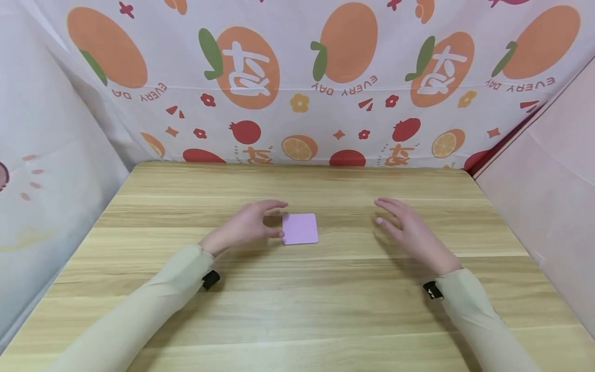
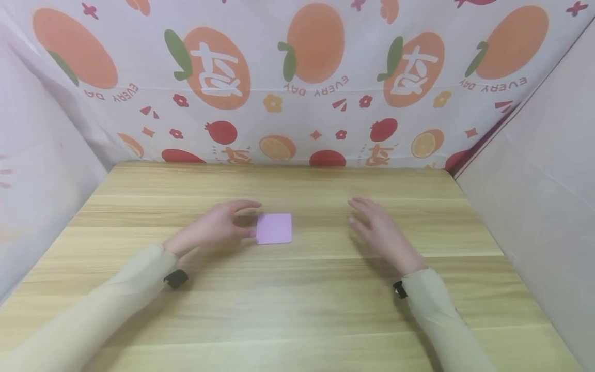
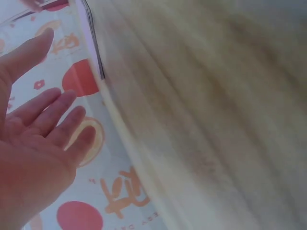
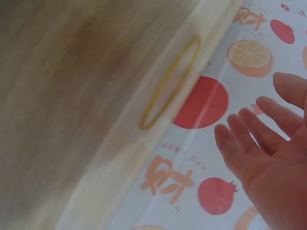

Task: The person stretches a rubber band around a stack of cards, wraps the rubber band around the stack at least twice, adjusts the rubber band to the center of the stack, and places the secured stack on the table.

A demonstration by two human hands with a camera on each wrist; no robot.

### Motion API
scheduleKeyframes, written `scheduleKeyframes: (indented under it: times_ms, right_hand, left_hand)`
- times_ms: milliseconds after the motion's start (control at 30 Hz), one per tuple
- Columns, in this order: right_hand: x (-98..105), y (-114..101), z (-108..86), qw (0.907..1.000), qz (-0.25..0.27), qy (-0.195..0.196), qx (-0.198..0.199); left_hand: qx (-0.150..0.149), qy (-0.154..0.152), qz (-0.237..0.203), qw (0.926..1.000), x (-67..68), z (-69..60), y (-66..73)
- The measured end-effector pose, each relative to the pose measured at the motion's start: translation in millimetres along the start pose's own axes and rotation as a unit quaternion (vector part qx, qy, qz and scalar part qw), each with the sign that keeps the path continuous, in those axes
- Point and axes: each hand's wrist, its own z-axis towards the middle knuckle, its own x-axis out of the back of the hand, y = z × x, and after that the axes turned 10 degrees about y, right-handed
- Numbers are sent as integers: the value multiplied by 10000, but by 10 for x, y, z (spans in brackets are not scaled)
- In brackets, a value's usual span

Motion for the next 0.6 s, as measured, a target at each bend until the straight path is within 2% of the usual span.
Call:
scheduleKeyframes:
  times_ms: [167, 333, 600]
  right_hand:
    - [-2, 122, -1, 9998, 183, -115, -37]
    - [-2, 233, 22, 9995, 246, -141, 127]
    - [-8, 373, 74, 9988, 283, -384, 127]
  left_hand:
    - [34, -138, -179, 9997, -19, 54, -44]
    - [77, -232, -301, 9992, -52, 108, -92]
    - [-126, -376, -173, 9991, -106, 181, -128]
